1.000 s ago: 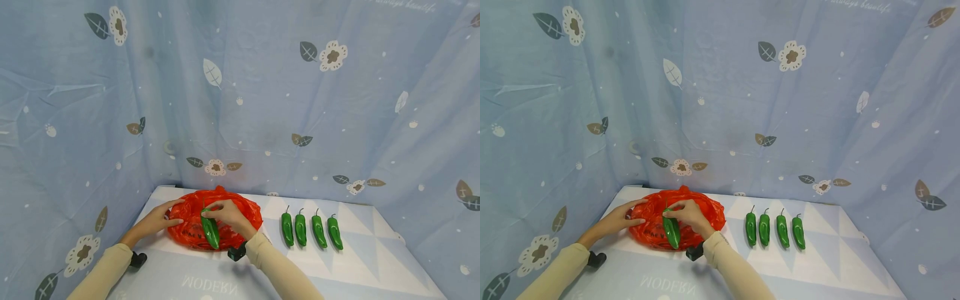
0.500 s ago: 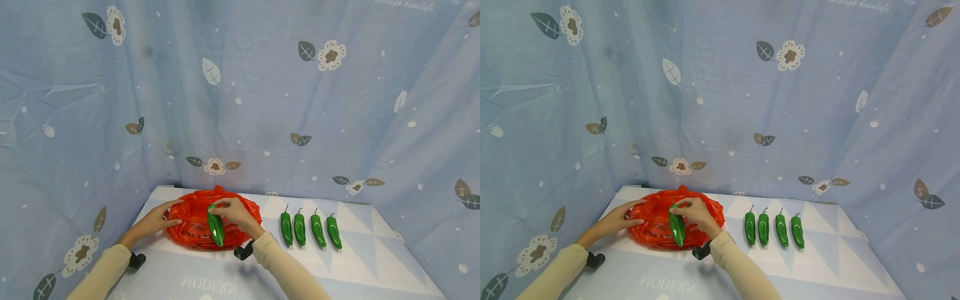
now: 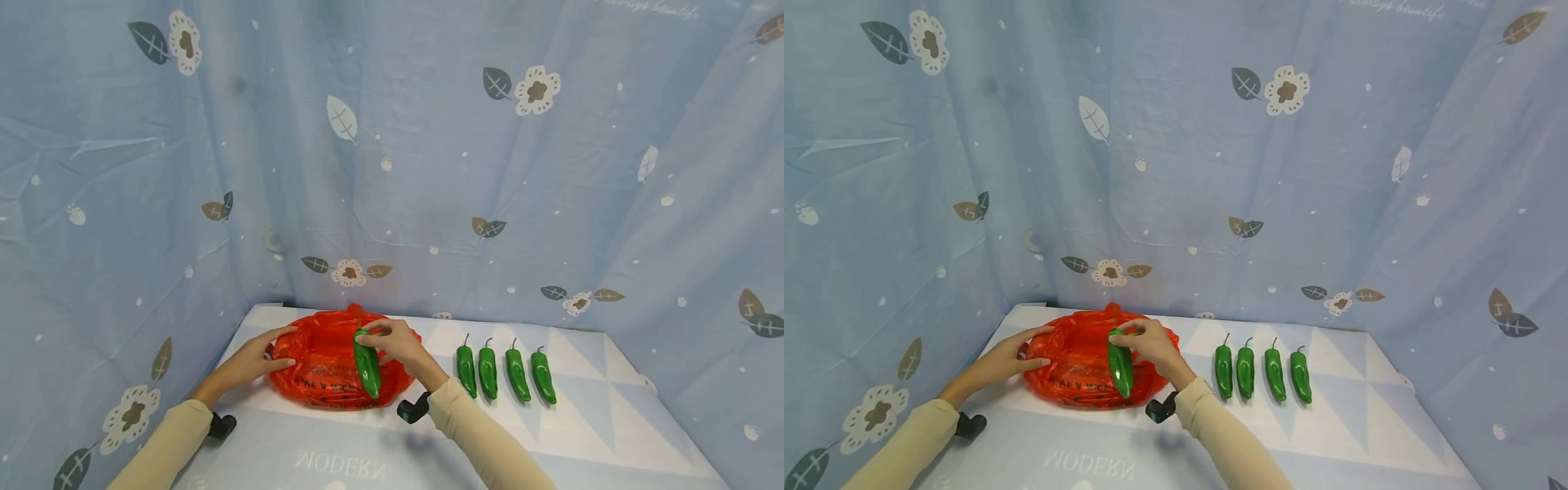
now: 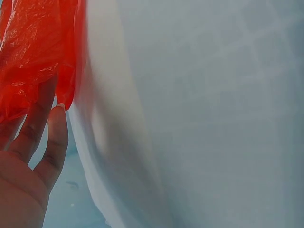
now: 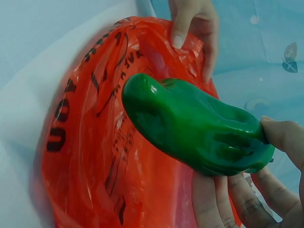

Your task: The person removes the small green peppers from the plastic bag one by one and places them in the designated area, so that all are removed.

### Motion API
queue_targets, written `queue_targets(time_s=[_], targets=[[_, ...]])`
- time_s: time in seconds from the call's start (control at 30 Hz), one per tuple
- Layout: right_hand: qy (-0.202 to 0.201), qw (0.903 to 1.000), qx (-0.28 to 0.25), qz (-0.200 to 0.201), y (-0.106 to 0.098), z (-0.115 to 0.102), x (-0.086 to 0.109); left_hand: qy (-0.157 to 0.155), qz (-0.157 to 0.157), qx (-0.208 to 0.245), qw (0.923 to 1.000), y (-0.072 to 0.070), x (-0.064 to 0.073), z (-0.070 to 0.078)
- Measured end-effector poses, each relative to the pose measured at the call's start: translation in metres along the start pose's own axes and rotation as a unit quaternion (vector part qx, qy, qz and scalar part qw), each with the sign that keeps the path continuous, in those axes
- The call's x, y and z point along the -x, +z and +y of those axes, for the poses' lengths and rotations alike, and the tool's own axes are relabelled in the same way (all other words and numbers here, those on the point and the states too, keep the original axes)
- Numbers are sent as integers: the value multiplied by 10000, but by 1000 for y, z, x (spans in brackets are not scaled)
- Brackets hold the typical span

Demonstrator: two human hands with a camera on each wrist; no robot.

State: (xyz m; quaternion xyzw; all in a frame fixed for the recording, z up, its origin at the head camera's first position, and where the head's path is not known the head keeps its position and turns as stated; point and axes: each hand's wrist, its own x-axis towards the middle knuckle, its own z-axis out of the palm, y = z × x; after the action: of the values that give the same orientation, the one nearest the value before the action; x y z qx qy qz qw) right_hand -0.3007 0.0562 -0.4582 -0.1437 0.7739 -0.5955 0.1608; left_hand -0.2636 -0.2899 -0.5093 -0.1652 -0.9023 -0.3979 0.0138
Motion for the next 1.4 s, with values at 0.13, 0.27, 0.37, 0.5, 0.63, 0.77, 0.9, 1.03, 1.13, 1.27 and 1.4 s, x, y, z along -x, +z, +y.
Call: queue_targets(time_s=[0.13,0.27,0.37,0.5,0.63,0.77,0.9,1.03,1.13,1.27,1.4], targets=[[-77,10000,-1,-17,-8,1,4,16,-10,31,10000,0,1,0],[-139,9999,-18,17,-16,7,6,-5,16,31,10000,1,4,-1],[-107,9999,30,95,-22,11,9,-29,22,9,10000,1,7,-1],[-19,9996,153,241,-32,13,14,-61,11,25,10000,1,7,-1],[16,9991,260,335,-40,15,21,-119,4,52,9999,2,7,-1],[2,9986,351,397,-48,15,26,-193,24,26,9998,2,8,-1],[-24,9979,421,494,-58,15,30,-180,50,-20,9998,2,7,-2],[-67,9975,439,555,-68,16,34,-115,29,-16,9999,0,5,-3],[-40,9968,468,645,-74,17,38,-84,-5,0,10000,0,3,-3],[17,9960,446,770,-82,19,43,-99,-28,46,9999,0,2,-2],[96,9952,366,906,-92,20,49,-103,-33,51,9999,-1,2,-1]])
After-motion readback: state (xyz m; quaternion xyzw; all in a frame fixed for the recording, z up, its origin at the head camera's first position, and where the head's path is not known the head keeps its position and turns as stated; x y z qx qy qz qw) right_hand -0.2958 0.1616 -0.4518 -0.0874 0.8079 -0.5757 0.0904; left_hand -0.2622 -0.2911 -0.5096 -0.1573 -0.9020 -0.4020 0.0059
